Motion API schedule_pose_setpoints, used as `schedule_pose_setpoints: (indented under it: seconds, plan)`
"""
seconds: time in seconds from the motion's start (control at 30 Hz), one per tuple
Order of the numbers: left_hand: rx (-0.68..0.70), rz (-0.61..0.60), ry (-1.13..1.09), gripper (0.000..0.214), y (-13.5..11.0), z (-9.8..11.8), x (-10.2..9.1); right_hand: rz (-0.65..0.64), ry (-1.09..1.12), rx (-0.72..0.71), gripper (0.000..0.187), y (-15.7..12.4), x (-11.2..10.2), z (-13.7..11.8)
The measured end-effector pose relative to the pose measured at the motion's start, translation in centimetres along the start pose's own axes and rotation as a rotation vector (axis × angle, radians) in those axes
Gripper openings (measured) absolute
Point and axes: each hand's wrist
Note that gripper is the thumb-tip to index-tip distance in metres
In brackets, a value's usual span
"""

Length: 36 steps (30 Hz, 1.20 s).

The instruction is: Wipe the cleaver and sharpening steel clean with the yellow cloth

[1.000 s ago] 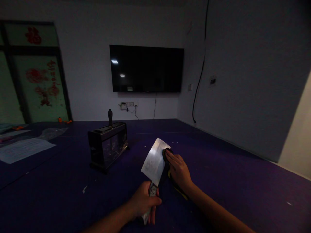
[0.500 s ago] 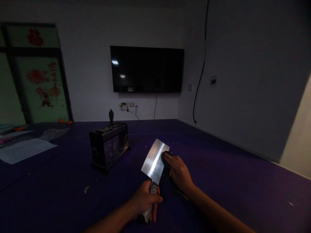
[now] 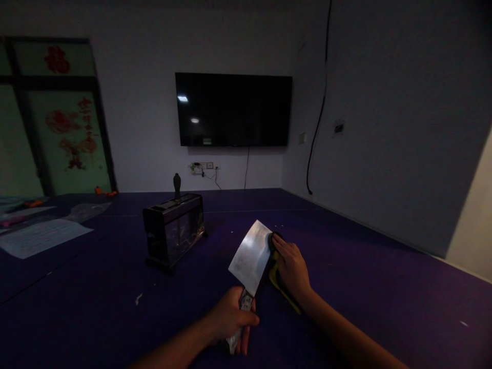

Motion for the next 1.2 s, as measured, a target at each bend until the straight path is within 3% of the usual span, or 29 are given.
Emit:
schedule_pose_setpoints:
  seconds: [0.33,0.73,1.2]
  plan:
    - [-0.002,0.021,0.027,0.037,0.1,-0.4,-0.2,0.035,-0.071,-0.007,0.048,0.4,-0.5,-0.2]
    - [-0.009,0.004,-0.012,0.039,0.5,-0.6,-0.2,-0.082,-0.035,-0.224,0.045,0.8,-0.5,-3.4]
    - [0.061,0.045,-0.037,0.022,1.2,-0.4,0.0,-0.223,0.134,-0.494,0.040,0.7,-0.9,-6.8]
Point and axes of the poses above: each hand's wrist, its own y-axis towards the middle knuckle, its own x-axis out of the palm, z = x × y, and after that the axes turned 12 degrees about -x, right-handed
